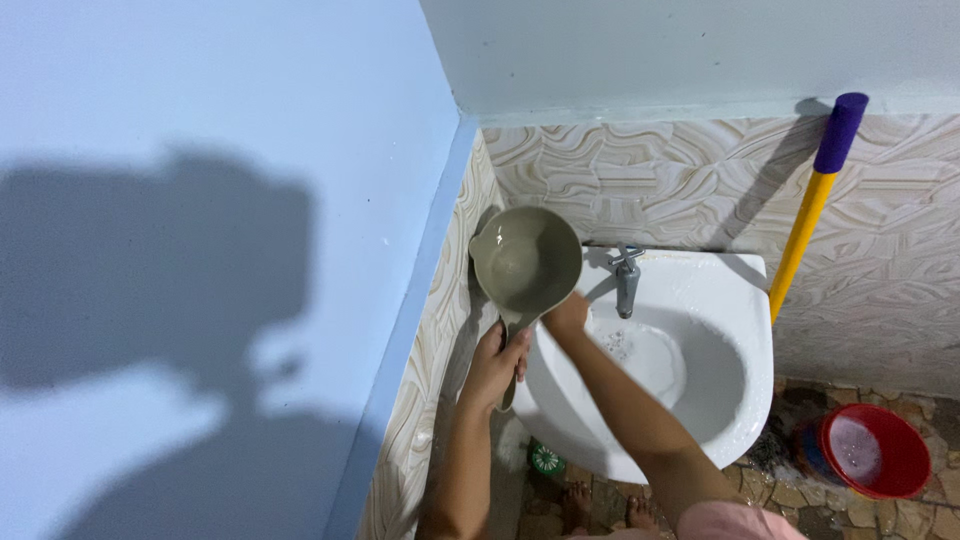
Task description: The person cleans a bathroom by scrubbing the wall tiles, a sink, and the top of a toilet tank using a hand brush and soap from a bucket, rinsing the surfaces with water from a scoop.
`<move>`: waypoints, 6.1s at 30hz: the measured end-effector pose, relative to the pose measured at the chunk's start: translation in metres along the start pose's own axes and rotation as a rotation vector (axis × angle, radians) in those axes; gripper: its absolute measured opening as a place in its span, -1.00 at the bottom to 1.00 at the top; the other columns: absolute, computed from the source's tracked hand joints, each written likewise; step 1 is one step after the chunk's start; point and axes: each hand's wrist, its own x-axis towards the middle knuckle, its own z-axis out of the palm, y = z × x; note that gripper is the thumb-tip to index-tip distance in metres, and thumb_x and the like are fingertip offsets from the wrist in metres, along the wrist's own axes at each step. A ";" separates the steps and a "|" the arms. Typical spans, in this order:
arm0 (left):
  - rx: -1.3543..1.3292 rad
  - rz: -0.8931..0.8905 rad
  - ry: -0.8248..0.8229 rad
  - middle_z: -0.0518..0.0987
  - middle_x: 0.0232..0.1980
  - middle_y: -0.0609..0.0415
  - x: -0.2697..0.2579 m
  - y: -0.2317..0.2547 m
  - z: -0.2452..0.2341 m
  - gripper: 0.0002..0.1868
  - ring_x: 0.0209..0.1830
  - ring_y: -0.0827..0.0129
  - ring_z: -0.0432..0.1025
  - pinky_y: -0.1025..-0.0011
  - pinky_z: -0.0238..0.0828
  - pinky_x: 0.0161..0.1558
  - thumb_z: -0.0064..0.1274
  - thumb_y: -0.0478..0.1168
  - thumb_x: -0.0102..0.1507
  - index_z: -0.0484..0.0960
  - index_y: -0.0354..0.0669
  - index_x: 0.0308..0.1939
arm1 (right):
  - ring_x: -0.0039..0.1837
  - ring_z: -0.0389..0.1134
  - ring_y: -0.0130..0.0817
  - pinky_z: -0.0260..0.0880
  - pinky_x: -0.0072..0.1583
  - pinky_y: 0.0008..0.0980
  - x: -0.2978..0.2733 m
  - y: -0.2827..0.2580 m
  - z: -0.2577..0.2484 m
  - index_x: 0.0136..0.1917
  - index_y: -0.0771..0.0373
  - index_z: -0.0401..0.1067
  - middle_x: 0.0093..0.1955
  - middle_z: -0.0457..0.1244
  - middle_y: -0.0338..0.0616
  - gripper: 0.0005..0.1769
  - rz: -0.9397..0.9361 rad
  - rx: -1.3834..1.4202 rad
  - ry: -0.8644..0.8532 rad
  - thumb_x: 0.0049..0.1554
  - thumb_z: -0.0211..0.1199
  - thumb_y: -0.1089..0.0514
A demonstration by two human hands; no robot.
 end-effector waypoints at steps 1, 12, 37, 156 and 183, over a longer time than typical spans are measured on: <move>0.004 -0.009 0.000 0.40 -0.47 0.21 0.001 0.001 0.000 -0.79 -0.58 0.56 0.30 0.50 0.29 -0.52 0.00 -0.14 0.41 0.45 -0.20 -0.19 | -0.14 0.46 -0.15 0.42 -0.15 -0.20 0.013 -0.001 -0.020 -0.09 0.24 0.56 -0.19 0.40 0.00 -0.64 0.045 0.010 0.003 0.13 0.29 -0.11; -0.003 0.077 -0.010 0.39 -0.45 0.22 0.005 0.009 -0.001 -0.80 -0.57 0.56 0.31 0.47 0.29 -0.52 0.02 -0.13 0.39 0.45 -0.20 -0.15 | -0.07 0.47 -0.10 0.50 -0.08 -0.15 0.014 -0.049 0.009 0.12 0.32 0.45 -0.11 0.40 0.05 -0.35 -0.235 0.073 -0.131 0.07 0.33 -0.29; -0.026 0.027 0.042 0.38 -0.50 0.22 -0.005 -0.009 0.010 -0.84 -0.62 0.56 0.29 0.49 0.26 -0.55 0.01 -0.13 0.36 0.50 -0.15 -0.13 | -0.03 0.48 -0.14 0.45 -0.02 -0.14 -0.051 -0.011 0.039 0.00 0.16 0.59 -0.08 0.44 -0.10 -0.51 -0.289 0.520 0.042 -0.09 0.43 -0.19; -0.008 -0.065 0.111 0.38 -0.51 0.20 -0.064 -0.108 0.001 -0.78 -0.64 0.54 0.27 0.47 0.24 -0.58 0.06 -0.10 0.36 0.54 -0.19 -0.10 | -0.41 0.11 -0.49 0.24 -0.34 -0.35 -0.172 0.127 -0.072 -0.39 0.06 0.39 -0.44 0.18 -0.33 -0.33 -0.330 -0.343 -0.825 0.28 -0.01 -0.44; 0.030 -0.123 0.105 0.38 -0.51 0.21 -0.084 -0.113 -0.005 -0.77 -0.64 0.55 0.28 0.48 0.24 -0.59 0.06 -0.09 0.35 0.50 -0.18 -0.14 | -0.28 0.34 -0.52 0.36 -0.35 -0.45 -0.168 0.223 -0.074 0.12 0.04 0.50 -0.17 0.43 -0.22 -0.84 -0.158 -0.804 -0.614 0.25 0.25 0.10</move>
